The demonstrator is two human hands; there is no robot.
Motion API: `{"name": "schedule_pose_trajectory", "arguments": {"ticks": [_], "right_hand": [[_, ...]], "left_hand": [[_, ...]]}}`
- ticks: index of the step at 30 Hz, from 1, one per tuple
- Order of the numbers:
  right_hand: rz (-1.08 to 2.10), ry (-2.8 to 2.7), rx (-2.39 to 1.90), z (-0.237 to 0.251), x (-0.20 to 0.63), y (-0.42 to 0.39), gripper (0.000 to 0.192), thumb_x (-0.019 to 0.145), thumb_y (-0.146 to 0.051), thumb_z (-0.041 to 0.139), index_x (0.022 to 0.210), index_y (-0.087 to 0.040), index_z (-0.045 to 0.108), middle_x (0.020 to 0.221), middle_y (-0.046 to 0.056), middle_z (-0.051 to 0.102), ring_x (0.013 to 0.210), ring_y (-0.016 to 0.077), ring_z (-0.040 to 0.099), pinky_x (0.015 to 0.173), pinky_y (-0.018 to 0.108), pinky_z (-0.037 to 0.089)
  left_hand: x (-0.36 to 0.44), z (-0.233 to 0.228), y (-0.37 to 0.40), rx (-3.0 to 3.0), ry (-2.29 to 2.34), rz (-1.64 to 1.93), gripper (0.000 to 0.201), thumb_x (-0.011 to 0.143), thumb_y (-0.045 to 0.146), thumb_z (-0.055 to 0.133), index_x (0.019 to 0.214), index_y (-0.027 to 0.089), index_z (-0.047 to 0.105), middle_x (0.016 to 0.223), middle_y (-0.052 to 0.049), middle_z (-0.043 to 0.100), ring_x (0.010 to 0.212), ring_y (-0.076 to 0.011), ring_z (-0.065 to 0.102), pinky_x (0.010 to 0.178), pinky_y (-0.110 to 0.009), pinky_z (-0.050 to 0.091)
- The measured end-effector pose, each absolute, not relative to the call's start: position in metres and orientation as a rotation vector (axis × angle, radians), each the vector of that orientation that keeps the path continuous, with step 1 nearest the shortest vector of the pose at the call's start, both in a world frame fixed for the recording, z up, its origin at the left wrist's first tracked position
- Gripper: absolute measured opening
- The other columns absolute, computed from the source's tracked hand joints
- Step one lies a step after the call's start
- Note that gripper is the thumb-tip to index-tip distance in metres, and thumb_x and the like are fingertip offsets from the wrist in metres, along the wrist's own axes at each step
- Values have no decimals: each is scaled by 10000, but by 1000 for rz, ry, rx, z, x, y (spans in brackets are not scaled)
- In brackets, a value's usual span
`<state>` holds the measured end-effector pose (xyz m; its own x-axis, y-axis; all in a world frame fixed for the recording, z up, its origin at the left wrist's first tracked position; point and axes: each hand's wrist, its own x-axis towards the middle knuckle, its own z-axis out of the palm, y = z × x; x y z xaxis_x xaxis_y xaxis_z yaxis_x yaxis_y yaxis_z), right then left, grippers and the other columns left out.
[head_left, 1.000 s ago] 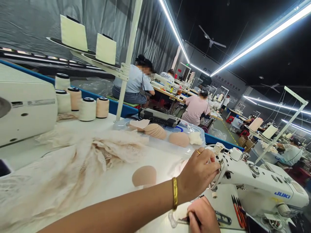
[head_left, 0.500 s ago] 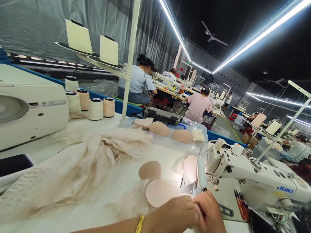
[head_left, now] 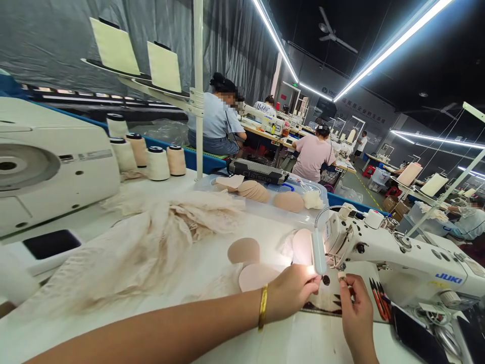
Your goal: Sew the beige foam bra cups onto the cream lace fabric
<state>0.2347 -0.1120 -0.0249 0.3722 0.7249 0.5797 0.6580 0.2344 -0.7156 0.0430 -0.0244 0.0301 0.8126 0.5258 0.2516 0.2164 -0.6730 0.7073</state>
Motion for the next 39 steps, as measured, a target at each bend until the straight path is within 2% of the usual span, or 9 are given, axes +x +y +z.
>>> {"name": "schedule_pose_trajectory", "arguments": {"ticks": [10,14,17,20,23,26,29,35,39], "right_hand": [[103,-1339,-1445,-22,223,-109,307,1011,-451,501,846,-221,620,884,52,651,750,183,591,613,270,468],[316,-1324,-1384,-23,226,-113,319,986,-498,548,1063,-215,674,960,78,701,747,191,635,648,291,528],[595,-1305,-1320,-21,224,-121,348,982,-506,560,1152,-218,655,846,54,698,732,202,655,683,316,550],[602,-1394,-1371,-18,221,-131,305,996,-501,520,1007,-239,677,701,4,623,673,194,621,655,301,521],[522,-1643,-1363,-13,222,-137,298,971,-491,545,840,-254,670,730,12,627,721,205,610,699,315,501],[576,-1696,-1504,-7,234,-125,314,950,-475,537,753,-246,622,681,-9,618,651,183,583,632,285,461],[516,-1517,-1765,0,253,-94,317,890,-481,516,705,-233,585,623,-10,607,586,181,559,556,267,420],[442,-1508,-1806,5,254,-62,316,782,-471,555,565,-241,557,569,45,612,635,231,592,573,282,426],[518,-1691,-1812,-28,252,-98,345,752,-548,620,568,-259,585,521,-5,577,526,192,551,533,264,428]], "left_hand": [[45,31,-13,1946,766,514,110,792,149,496,706,183,555,739,-5,675,729,-165,625,638,-249,464],[69,16,-18,1709,537,313,49,772,170,531,727,187,536,738,2,679,707,-161,659,633,-249,519],[59,13,-38,1880,337,177,61,784,172,556,728,190,570,698,8,661,637,-153,636,601,-251,516],[36,23,-52,2382,20,418,153,840,165,557,951,202,655,871,-40,713,807,-193,651,777,-307,532],[23,33,-44,2815,-123,705,340,886,106,487,1194,203,594,1040,-83,705,926,-215,612,892,-356,477],[27,33,-20,3088,132,814,219,887,65,452,948,187,623,810,-54,648,718,-194,535,728,-356,423],[39,26,6,3181,261,1039,218,846,19,484,732,188,562,702,-30,564,697,-183,478,678,-340,350],[43,15,20,3241,255,1437,295,867,0,524,644,176,444,631,2,465,679,-170,412,666,-336,284],[35,10,3,3224,231,1270,148,873,80,572,784,198,553,760,-6,595,734,-174,499,680,-346,355]]}}
